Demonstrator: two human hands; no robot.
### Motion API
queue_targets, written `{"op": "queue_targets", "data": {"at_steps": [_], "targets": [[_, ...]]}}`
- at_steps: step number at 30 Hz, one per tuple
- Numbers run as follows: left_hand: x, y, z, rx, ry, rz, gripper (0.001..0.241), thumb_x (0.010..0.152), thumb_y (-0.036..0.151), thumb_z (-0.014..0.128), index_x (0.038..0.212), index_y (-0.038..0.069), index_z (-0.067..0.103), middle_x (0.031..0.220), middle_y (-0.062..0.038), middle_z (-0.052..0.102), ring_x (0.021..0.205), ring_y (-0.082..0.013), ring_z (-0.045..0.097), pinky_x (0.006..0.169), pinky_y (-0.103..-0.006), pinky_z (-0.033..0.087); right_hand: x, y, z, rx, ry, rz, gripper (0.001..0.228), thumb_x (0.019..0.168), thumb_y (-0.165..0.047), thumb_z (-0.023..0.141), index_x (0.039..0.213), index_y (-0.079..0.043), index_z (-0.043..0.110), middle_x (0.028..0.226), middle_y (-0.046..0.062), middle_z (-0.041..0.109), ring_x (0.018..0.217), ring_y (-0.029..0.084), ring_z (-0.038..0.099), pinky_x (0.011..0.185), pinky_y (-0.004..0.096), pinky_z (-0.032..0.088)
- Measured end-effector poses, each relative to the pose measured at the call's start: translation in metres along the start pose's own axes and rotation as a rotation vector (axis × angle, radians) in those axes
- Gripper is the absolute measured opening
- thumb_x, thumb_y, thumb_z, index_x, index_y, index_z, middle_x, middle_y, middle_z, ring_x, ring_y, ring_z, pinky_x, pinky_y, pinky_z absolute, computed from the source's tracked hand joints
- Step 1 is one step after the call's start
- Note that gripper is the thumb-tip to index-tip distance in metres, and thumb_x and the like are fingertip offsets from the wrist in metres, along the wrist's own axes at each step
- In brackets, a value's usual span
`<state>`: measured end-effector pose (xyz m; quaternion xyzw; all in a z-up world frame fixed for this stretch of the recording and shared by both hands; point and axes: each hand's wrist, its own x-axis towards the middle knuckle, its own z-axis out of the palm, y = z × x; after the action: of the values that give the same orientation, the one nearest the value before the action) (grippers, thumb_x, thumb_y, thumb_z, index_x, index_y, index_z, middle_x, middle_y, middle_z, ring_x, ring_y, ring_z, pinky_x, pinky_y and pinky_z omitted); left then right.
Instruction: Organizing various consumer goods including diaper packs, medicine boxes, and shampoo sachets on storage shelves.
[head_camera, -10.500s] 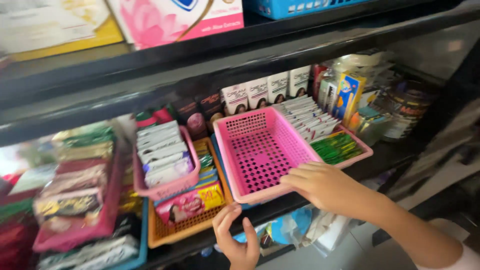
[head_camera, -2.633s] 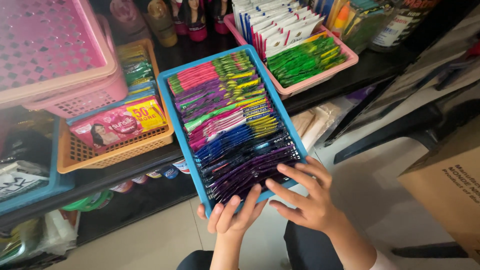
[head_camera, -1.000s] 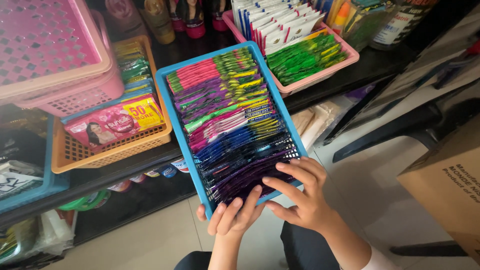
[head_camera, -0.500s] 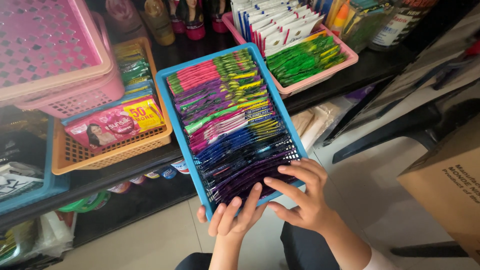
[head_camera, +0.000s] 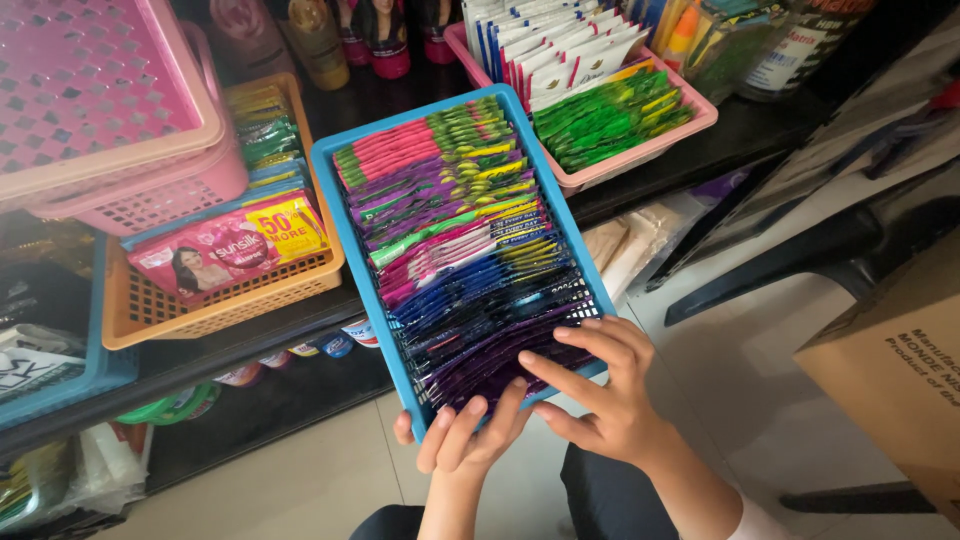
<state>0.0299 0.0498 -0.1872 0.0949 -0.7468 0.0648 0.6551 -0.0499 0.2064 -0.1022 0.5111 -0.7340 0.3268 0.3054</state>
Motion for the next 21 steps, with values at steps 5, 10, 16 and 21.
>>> {"op": "queue_targets", "data": {"at_steps": [5,10,16,21], "targets": [[0.0009,0.0001,-0.0017,0.005,0.001,0.000,0.018,0.090,0.057,0.082,0.100,0.052,0.068,0.134,0.011,0.039,0.138,-0.0147,0.027,0.124,-0.0433,0.021,0.0004,-0.0002,-0.0004,-0.005,-0.002,-0.014,0.037,0.095,-0.045,0.067,0.125,-0.024,0.075,0.138,0.003,0.052,0.129,0.027,0.040,0.115,0.047,0.036],[-0.0057,-0.0016,-0.0040,-0.015,-0.036,-0.003,0.029,0.088,0.064,0.078,0.113,0.049,0.073,0.137,0.012,0.041,0.140,-0.0134,0.026,0.123,-0.0436,0.021,-0.0030,0.0013,-0.0010,0.023,-0.012,0.004,0.038,0.092,-0.046,0.070,0.122,-0.023,0.075,0.137,0.004,0.053,0.129,0.027,0.041,0.115,0.049,0.035],[-0.0012,-0.0002,-0.0026,-0.018,-0.022,-0.012,0.026,0.089,0.061,0.080,0.111,0.048,0.075,0.137,0.012,0.041,0.143,-0.0127,0.025,0.124,-0.0434,0.020,-0.0069,0.0019,0.0007,0.063,-0.004,0.045,0.039,0.090,-0.045,0.073,0.121,-0.021,0.074,0.137,0.002,0.053,0.130,0.027,0.040,0.117,0.048,0.034],[-0.0027,-0.0002,-0.0019,-0.021,-0.032,-0.013,0.024,0.089,0.064,0.079,0.108,0.050,0.073,0.134,0.011,0.040,0.141,-0.0132,0.026,0.124,-0.0442,0.020,-0.0066,0.0000,0.0028,0.029,0.002,0.054,0.042,0.090,-0.047,0.072,0.123,-0.020,0.074,0.136,0.001,0.054,0.130,0.026,0.041,0.116,0.048,0.034]]}}
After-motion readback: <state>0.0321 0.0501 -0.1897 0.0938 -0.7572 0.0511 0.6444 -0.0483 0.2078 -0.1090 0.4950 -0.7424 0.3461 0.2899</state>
